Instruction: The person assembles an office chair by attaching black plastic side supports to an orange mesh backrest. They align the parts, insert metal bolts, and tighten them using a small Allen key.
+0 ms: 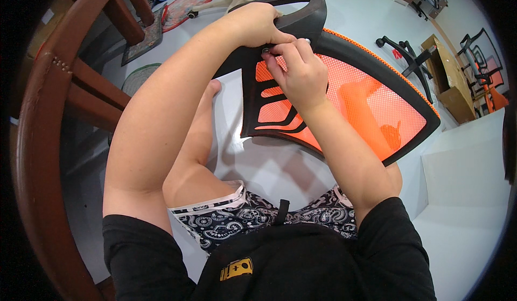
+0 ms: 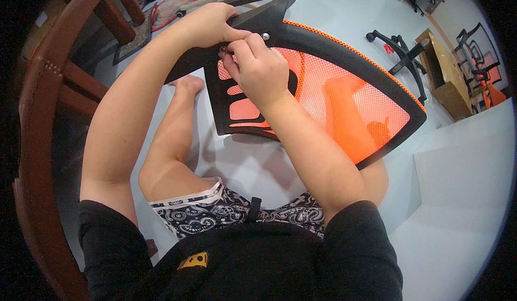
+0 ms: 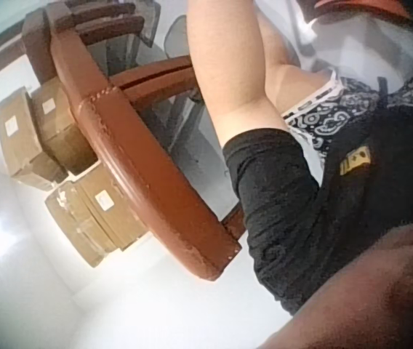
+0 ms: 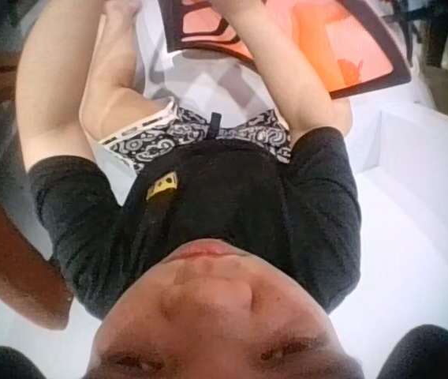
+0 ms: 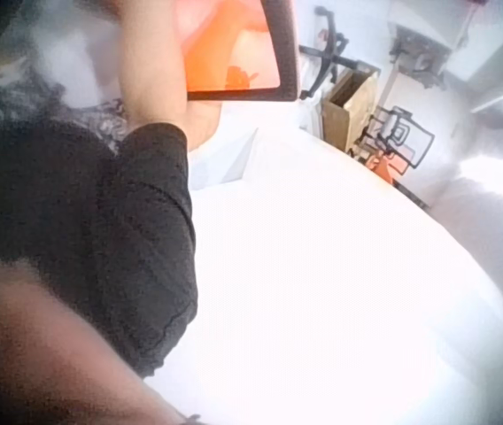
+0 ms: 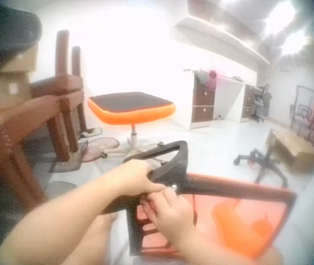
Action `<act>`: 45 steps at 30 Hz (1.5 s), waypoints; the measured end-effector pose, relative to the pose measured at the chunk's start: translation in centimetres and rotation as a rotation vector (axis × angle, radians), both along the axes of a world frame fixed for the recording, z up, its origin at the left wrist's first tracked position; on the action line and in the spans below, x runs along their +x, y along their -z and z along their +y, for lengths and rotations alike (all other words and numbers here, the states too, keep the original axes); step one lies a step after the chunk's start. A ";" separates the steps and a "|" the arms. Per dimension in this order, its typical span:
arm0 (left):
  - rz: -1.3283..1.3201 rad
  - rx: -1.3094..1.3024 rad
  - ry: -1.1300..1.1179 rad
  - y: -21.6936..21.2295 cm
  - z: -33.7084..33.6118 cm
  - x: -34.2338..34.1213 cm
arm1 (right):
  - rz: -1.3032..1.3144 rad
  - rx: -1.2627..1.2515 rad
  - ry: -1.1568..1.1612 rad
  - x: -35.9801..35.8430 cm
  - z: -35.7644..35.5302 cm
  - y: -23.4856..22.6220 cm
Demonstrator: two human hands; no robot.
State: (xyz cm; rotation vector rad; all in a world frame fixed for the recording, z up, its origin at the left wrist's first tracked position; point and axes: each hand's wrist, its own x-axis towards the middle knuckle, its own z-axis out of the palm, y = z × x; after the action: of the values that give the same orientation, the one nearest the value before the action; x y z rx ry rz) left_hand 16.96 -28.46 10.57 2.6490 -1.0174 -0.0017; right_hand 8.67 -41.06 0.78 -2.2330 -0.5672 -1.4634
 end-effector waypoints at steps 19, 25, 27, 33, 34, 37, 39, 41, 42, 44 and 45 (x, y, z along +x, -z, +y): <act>0.028 -0.013 0.012 0.1 0.1 0.0 | -0.060 -0.056 -0.008 0.2 0.2 0.0; -0.027 -0.004 0.001 0.2 0.1 0.0 | -0.026 -0.007 -0.015 0.2 0.4 0.0; -0.015 -0.007 0.002 0.2 0.1 0.0 | -0.029 -0.020 -0.022 0.2 0.3 0.0; -0.031 -0.007 0.001 0.0 0.1 -0.3 | -0.038 -0.021 -0.022 0.1 0.4 -0.1; -0.024 -0.015 0.009 -0.1 0.1 -0.3 | -0.038 -0.021 -0.013 0.1 0.4 -0.1; -0.003 -0.015 0.012 0.0 0.2 -0.2 | -0.039 -0.020 0.004 0.3 0.5 0.1; 0.010 -0.014 0.009 0.1 0.2 0.0 | -0.057 -0.021 0.012 0.4 0.6 0.2; 0.011 -0.035 0.034 0.2 0.3 0.2 | -0.074 -0.027 0.032 0.6 0.7 0.3; 0.037 -0.032 0.027 0.3 0.3 0.2 | -0.078 -0.029 0.023 0.5 0.7 0.5; -0.108 0.034 0.019 0.5 0.2 0.3 | -0.020 -0.055 0.080 0.4 0.7 0.7; 0.012 -0.012 0.051 0.5 0.3 0.4 | -0.011 0.008 0.016 0.5 0.8 0.9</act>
State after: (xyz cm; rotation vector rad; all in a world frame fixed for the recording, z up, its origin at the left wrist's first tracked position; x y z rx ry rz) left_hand 17.32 -28.15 10.09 2.6084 -1.0770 -0.0226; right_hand 9.15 -40.29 -0.13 -2.2299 -0.5471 -1.4848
